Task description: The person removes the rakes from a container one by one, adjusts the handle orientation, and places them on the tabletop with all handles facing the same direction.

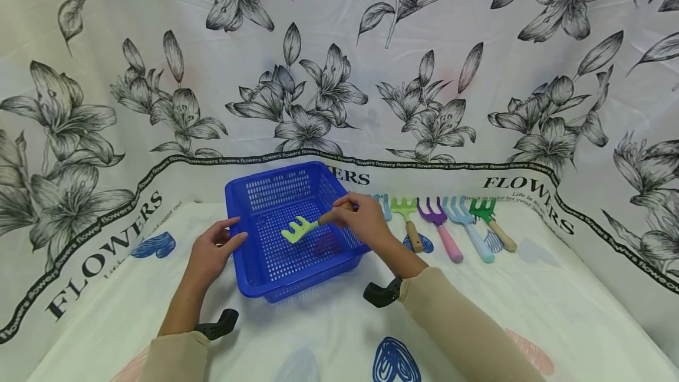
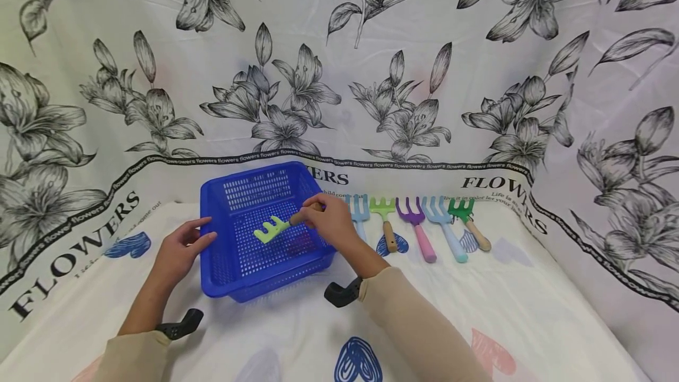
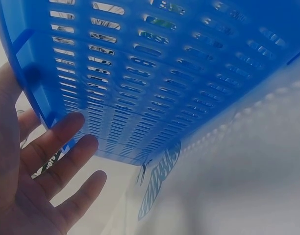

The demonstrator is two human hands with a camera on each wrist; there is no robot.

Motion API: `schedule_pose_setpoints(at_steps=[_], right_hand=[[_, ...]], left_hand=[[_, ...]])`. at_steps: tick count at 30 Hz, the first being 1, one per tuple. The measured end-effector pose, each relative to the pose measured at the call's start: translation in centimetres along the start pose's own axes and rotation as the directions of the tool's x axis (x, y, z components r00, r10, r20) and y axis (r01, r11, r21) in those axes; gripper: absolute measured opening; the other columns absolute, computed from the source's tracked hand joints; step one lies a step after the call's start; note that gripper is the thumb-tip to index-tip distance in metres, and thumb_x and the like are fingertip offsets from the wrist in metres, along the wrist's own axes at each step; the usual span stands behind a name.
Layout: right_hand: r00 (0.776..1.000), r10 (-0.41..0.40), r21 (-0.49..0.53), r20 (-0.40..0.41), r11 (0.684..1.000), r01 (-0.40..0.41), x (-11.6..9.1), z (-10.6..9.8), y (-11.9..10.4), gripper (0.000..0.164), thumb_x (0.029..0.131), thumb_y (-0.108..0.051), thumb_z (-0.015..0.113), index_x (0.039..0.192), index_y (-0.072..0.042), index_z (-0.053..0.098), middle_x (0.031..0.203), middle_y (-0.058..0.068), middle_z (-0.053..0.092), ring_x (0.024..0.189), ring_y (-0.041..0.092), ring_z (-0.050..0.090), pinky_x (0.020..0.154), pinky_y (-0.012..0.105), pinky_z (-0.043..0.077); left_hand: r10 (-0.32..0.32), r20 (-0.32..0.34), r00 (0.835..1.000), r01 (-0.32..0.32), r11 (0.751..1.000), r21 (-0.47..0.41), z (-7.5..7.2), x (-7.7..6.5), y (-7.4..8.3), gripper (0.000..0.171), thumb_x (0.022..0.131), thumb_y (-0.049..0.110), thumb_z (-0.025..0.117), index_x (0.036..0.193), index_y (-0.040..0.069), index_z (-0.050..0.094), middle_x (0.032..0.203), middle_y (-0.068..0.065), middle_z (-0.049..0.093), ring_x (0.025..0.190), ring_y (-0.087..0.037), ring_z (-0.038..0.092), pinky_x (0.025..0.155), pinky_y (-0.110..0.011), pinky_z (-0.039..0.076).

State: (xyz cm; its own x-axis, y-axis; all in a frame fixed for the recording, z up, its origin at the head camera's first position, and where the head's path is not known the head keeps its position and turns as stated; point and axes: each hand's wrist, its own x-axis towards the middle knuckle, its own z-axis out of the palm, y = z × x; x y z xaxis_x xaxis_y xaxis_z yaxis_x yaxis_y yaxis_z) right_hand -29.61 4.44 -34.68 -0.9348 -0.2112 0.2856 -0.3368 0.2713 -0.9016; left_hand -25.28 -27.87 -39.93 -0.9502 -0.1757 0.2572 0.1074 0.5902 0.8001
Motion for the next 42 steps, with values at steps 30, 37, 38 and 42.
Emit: schedule_pose_setpoints(at_steps=[30, 37, 38, 42], right_hand=[[0.96, -0.122, 0.284, -0.253, 0.939, 0.195, -3.2, -8.4, 3.2, 0.028, 0.098, -0.014, 0.059, 0.114, 0.01, 0.061, 0.103, 0.024, 0.061, 0.077, 0.025, 0.07, 0.078, 0.035, 0.057], [0.948, -0.097, 0.288, -0.303, 0.939, 0.188, -3.9, -10.3, 4.5, 0.031, 0.1, -0.018, 0.057, 0.117, 0.008, 0.059, 0.108, 0.017, 0.056, 0.083, 0.019, 0.069, 0.08, 0.029, 0.056], [0.946, -0.087, 0.295, -0.313, 0.938, 0.183, -3.9, -10.6, 4.7, 0.031, 0.099, -0.018, 0.058, 0.117, 0.008, 0.059, 0.108, 0.017, 0.055, 0.083, 0.019, 0.069, 0.08, 0.029, 0.056], [0.935, -0.045, 0.3, -0.35, 0.941, 0.158, -4.2, -12.0, 5.8, 0.03, 0.099, -0.017, 0.058, 0.118, 0.007, 0.059, 0.112, 0.018, 0.055, 0.084, 0.018, 0.069, 0.08, 0.029, 0.056]], left_hand=[[0.005, 0.002, 1.0, -0.005, 1.0, -0.002, 0.1, 0.1, -0.5, 0.058, 0.096, 0.04, 0.06, 0.143, 0.009, 0.048, 0.108, -0.02, 0.06, 0.108, -0.038, 0.056, 0.093, -0.057, 0.046], [-0.004, -0.003, 1.0, 0.004, 1.0, -0.007, 0.2, -0.1, -0.3, 0.057, 0.096, 0.04, 0.061, 0.143, 0.01, 0.048, 0.108, -0.02, 0.06, 0.108, -0.037, 0.056, 0.093, -0.057, 0.046], [-0.004, -0.004, 1.0, 0.004, 1.0, -0.008, 0.2, -0.1, -0.4, 0.057, 0.096, 0.04, 0.061, 0.143, 0.01, 0.048, 0.108, -0.02, 0.059, 0.108, -0.036, 0.056, 0.093, -0.056, 0.046], [0.005, -0.006, 1.0, -0.005, 1.0, -0.007, 0.2, 0.0, -0.5, 0.058, 0.096, 0.04, 0.061, 0.143, 0.01, 0.048, 0.107, -0.02, 0.059, 0.109, -0.037, 0.056, 0.093, -0.057, 0.045]])
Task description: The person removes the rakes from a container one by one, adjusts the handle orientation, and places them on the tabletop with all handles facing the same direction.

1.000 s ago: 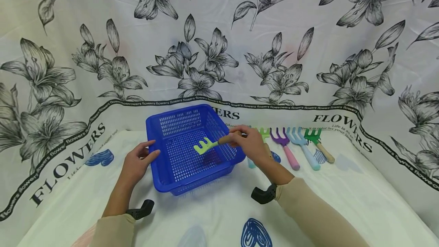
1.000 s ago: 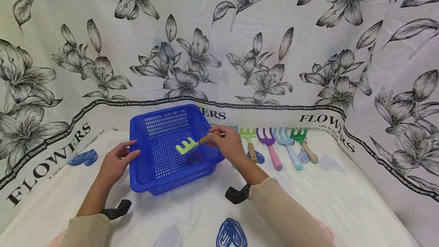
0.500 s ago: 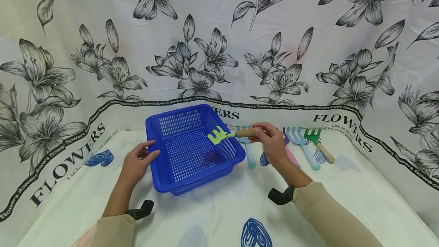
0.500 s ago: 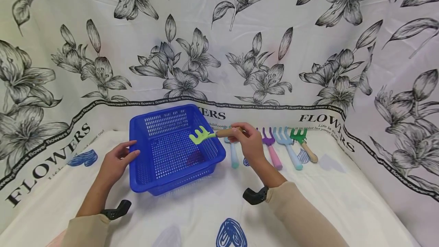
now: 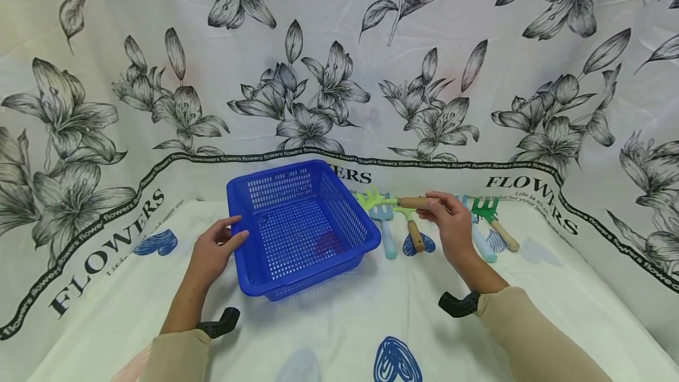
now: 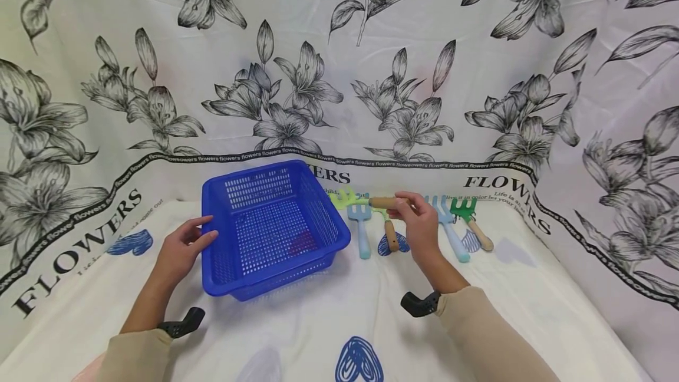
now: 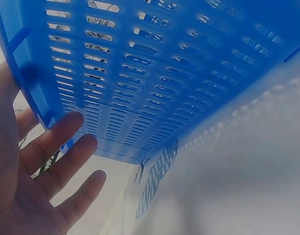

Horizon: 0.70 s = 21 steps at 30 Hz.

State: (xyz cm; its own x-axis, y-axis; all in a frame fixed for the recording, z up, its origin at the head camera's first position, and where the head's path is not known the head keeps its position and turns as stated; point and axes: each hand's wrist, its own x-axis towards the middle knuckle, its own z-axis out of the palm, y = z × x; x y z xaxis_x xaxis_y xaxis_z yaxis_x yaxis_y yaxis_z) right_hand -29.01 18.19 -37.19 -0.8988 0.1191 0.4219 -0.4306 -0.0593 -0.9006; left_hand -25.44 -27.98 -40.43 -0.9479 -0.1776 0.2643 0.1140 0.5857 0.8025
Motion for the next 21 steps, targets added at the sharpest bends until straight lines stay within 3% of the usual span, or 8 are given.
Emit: schedule_pose_setpoints(at_steps=[4, 10, 21], right_hand=[[0.999, 0.019, 0.01, -0.045, 1.0, -0.018, 0.0, -1.5, 0.3, 0.031, 0.099, -0.013, 0.058, 0.119, 0.011, 0.056, 0.117, 0.018, 0.052, 0.086, 0.018, 0.069, 0.082, 0.029, 0.055], [0.993, 0.012, -0.062, -0.117, 0.998, -0.019, -0.3, -3.1, 0.6, 0.029, 0.097, -0.009, 0.061, 0.116, 0.012, 0.059, 0.103, 0.01, 0.057, 0.077, 0.011, 0.068, 0.075, 0.024, 0.056], [0.985, 0.021, -0.125, -0.172, 0.991, -0.043, -0.7, -6.3, 0.8, 0.017, 0.095, -0.011, 0.063, 0.11, -0.003, 0.067, 0.096, 0.007, 0.059, 0.076, 0.01, 0.069, 0.074, 0.02, 0.055]], left_hand=[[0.001, 0.003, 1.0, -0.001, 1.0, -0.001, 0.0, 0.1, 0.1, 0.058, 0.096, 0.04, 0.06, 0.143, 0.01, 0.047, 0.108, -0.02, 0.059, 0.109, -0.038, 0.056, 0.093, -0.058, 0.045], [-0.005, 0.001, 1.0, 0.005, 1.0, -0.001, 0.1, 0.0, 0.0, 0.06, 0.095, 0.044, 0.059, 0.143, 0.01, 0.047, 0.108, -0.02, 0.059, 0.108, -0.037, 0.056, 0.094, -0.058, 0.045], [-0.002, -0.008, 1.0, 0.002, 1.0, -0.003, 0.1, 0.0, -0.1, 0.059, 0.095, 0.045, 0.059, 0.143, 0.011, 0.048, 0.108, -0.019, 0.058, 0.108, -0.036, 0.056, 0.093, -0.057, 0.046]])
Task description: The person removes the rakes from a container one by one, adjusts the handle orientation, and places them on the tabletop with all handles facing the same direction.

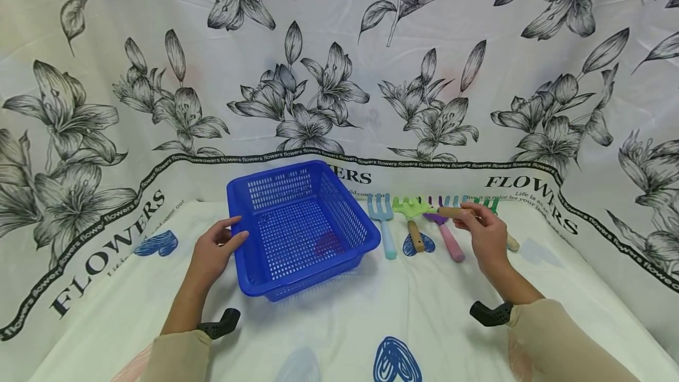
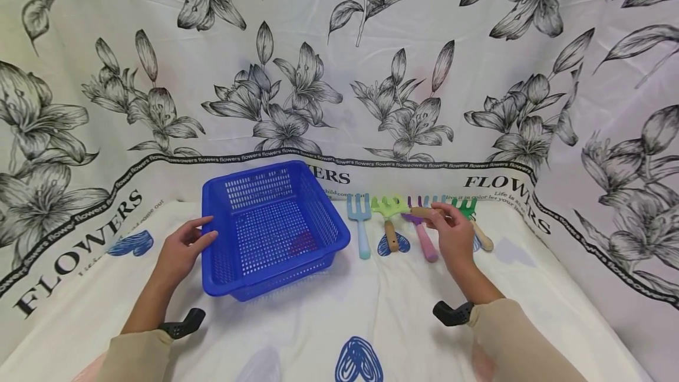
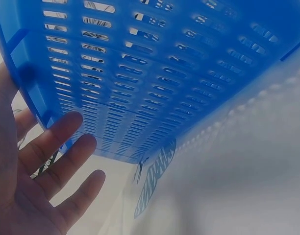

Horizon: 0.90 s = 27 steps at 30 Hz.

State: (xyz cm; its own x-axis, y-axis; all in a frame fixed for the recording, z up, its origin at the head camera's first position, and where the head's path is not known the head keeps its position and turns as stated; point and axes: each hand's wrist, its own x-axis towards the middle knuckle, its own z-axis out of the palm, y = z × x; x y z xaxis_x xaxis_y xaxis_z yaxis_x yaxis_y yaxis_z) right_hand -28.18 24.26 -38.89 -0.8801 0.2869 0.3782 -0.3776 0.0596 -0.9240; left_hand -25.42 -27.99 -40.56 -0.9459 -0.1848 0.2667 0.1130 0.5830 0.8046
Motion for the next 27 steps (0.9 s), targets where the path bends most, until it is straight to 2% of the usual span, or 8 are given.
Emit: schedule_pose_setpoints(at_steps=[11, 19, 24, 27], right_hand=[[0.993, 0.024, -0.015, -0.113, 1.0, -0.025, 0.2, -3.0, 0.1, 0.021, 0.091, -0.008, 0.068, 0.11, 0.002, 0.068, 0.082, 0.003, 0.064, 0.07, 0.009, 0.07, 0.07, 0.021, 0.056], [0.978, 0.04, -0.126, -0.203, 0.99, -0.066, 0.6, -4.4, 0.5, 0.027, 0.092, -0.015, 0.068, 0.115, 0.0, 0.067, 0.088, 0.0, 0.066, 0.071, 0.005, 0.068, 0.068, 0.016, 0.054], [0.965, 0.002, -0.273, -0.262, 0.959, -0.077, 1.1, -5.2, 1.2, 0.031, 0.093, -0.021, 0.067, 0.118, -0.002, 0.067, 0.087, -0.008, 0.065, 0.072, 0.003, 0.067, 0.065, 0.013, 0.053], [0.954, 0.005, -0.302, -0.299, 0.948, -0.099, 1.4, -5.7, 1.4, 0.029, 0.094, -0.022, 0.065, 0.117, -0.005, 0.068, 0.089, -0.009, 0.063, 0.073, 0.004, 0.067, 0.063, 0.012, 0.052]], left_hand=[[0.008, -0.005, 1.0, -0.008, 1.0, -0.001, 0.1, -0.1, 0.0, 0.058, 0.096, 0.043, 0.059, 0.143, 0.011, 0.048, 0.106, -0.019, 0.059, 0.106, -0.036, 0.057, 0.091, -0.056, 0.047], [-0.004, -0.004, 1.0, 0.004, 1.0, 0.005, -0.1, 0.0, 0.0, 0.056, 0.096, 0.04, 0.059, 0.143, 0.011, 0.048, 0.107, -0.019, 0.059, 0.107, -0.036, 0.056, 0.091, -0.056, 0.047], [-0.008, 0.0, 1.0, 0.008, 1.0, 0.009, 0.0, -0.1, 0.2, 0.057, 0.097, 0.04, 0.058, 0.144, 0.011, 0.047, 0.107, -0.019, 0.058, 0.106, -0.035, 0.056, 0.091, -0.054, 0.047], [-0.009, 0.005, 1.0, 0.009, 1.0, 0.01, 0.0, -0.1, 0.2, 0.057, 0.097, 0.041, 0.058, 0.144, 0.011, 0.046, 0.108, -0.019, 0.058, 0.107, -0.036, 0.055, 0.091, -0.054, 0.047]])
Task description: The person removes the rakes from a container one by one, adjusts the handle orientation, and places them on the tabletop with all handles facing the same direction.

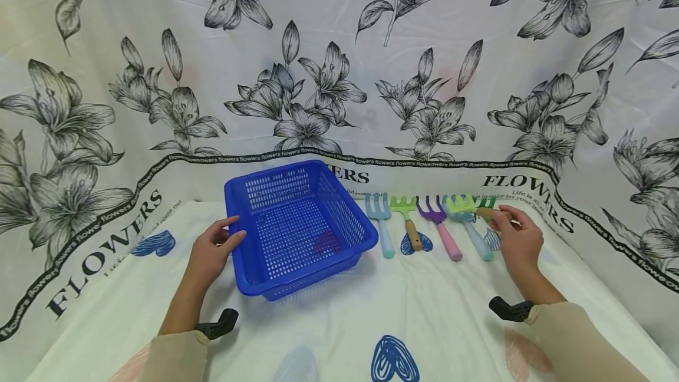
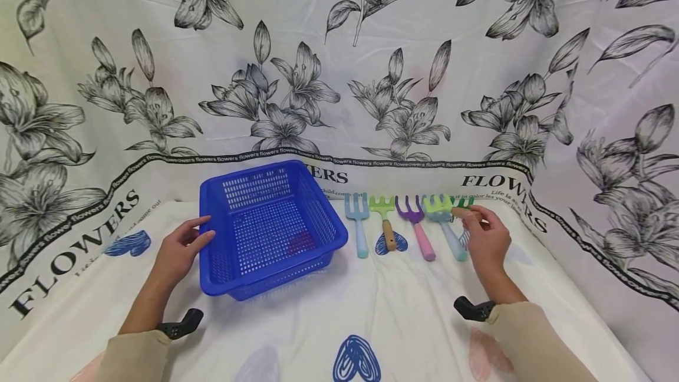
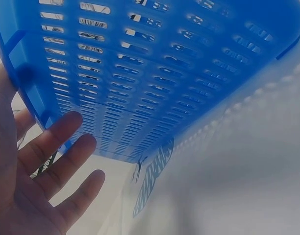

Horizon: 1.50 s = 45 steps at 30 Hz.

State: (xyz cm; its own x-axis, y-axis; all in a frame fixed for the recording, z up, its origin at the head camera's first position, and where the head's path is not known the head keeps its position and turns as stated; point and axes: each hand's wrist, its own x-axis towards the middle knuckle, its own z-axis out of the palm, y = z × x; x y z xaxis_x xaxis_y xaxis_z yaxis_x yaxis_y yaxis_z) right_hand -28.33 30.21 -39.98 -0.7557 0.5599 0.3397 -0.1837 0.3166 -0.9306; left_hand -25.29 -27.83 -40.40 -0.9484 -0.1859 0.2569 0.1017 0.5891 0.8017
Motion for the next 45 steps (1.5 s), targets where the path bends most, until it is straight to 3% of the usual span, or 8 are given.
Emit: schedule_pose_setpoints(at_steps=[6, 13, 22, 30, 35, 41, 45], right_hand=[[0.998, 0.05, 0.019, -0.044, 0.999, -0.049, 0.7, -0.7, 0.4, 0.026, 0.095, -0.019, 0.063, 0.118, -0.006, 0.068, 0.094, -0.006, 0.063, 0.07, -0.001, 0.065, 0.062, 0.01, 0.051], [0.991, 0.086, 0.003, -0.099, 0.996, -0.086, 1.2, -1.7, 0.7, 0.029, 0.096, -0.019, 0.061, 0.121, -0.005, 0.066, 0.092, -0.01, 0.062, 0.066, -0.006, 0.063, 0.059, 0.008, 0.049], [0.984, 0.062, 0.015, -0.166, 0.998, -0.06, 2.1, -2.9, 1.7, 0.029, 0.096, -0.015, 0.059, 0.121, -0.003, 0.065, 0.087, -0.012, 0.06, 0.064, -0.006, 0.062, 0.064, 0.008, 0.05], [0.96, 0.162, 0.15, -0.23, 0.98, -0.13, 2.7, -4.3, 2.2, 0.026, 0.094, -0.013, 0.06, 0.119, -0.007, 0.067, 0.087, -0.006, 0.057, 0.061, -0.003, 0.062, 0.059, 0.007, 0.049], [0.947, 0.2, 0.156, -0.251, 0.974, -0.165, 3.0, -5.0, 3.0, 0.03, 0.094, -0.016, 0.061, 0.123, -0.008, 0.065, 0.089, -0.008, 0.056, 0.062, -0.004, 0.061, 0.059, 0.006, 0.048], [0.922, 0.304, 0.229, -0.24, 0.94, -0.251, 3.1, -5.6, 3.7, 0.031, 0.096, -0.018, 0.059, 0.125, -0.009, 0.063, 0.094, -0.007, 0.052, 0.063, -0.004, 0.06, 0.059, 0.006, 0.048], [0.92, 0.321, 0.245, -0.225, 0.933, -0.265, 3.1, -5.7, 3.7, 0.031, 0.096, -0.017, 0.057, 0.125, -0.008, 0.063, 0.094, -0.008, 0.052, 0.062, -0.004, 0.061, 0.059, 0.007, 0.048]], left_hand=[[0.009, 0.002, 1.0, -0.009, 1.0, -0.001, 0.0, 0.0, -0.2, 0.059, 0.097, 0.045, 0.056, 0.144, 0.012, 0.047, 0.108, -0.02, 0.058, 0.109, -0.037, 0.055, 0.093, -0.058, 0.045], [0.018, 0.002, 1.0, -0.018, 1.0, 0.007, 0.0, 0.1, -0.3, 0.058, 0.097, 0.045, 0.055, 0.144, 0.012, 0.047, 0.108, -0.02, 0.059, 0.107, -0.037, 0.056, 0.093, -0.058, 0.045], [0.029, -0.005, 1.0, -0.029, 0.999, 0.021, 0.1, 0.1, -0.5, 0.06, 0.096, 0.05, 0.054, 0.144, 0.014, 0.047, 0.105, -0.018, 0.059, 0.104, -0.034, 0.057, 0.089, -0.053, 0.047], [0.035, -0.006, 0.999, -0.034, 0.999, 0.026, 0.0, 0.1, -0.6, 0.058, 0.097, 0.047, 0.055, 0.144, 0.013, 0.047, 0.105, -0.018, 0.059, 0.104, -0.034, 0.056, 0.087, -0.05, 0.047], [0.036, -0.012, 0.999, -0.036, 0.999, 0.034, 0.0, 0.2, -0.4, 0.057, 0.097, 0.046, 0.055, 0.143, 0.013, 0.048, 0.104, -0.017, 0.059, 0.103, -0.034, 0.056, 0.085, -0.049, 0.047], [0.041, -0.007, 0.999, -0.04, 0.999, 0.034, 0.1, 0.2, -0.3, 0.056, 0.097, 0.044, 0.056, 0.143, 0.013, 0.048, 0.102, -0.016, 0.059, 0.099, -0.031, 0.056, 0.081, -0.043, 0.047], [0.038, -0.006, 0.999, -0.037, 0.999, 0.035, 0.1, 0.2, -0.4, 0.054, 0.098, 0.041, 0.057, 0.143, 0.013, 0.048, 0.102, -0.016, 0.058, 0.099, -0.031, 0.056, 0.081, -0.043, 0.047]])
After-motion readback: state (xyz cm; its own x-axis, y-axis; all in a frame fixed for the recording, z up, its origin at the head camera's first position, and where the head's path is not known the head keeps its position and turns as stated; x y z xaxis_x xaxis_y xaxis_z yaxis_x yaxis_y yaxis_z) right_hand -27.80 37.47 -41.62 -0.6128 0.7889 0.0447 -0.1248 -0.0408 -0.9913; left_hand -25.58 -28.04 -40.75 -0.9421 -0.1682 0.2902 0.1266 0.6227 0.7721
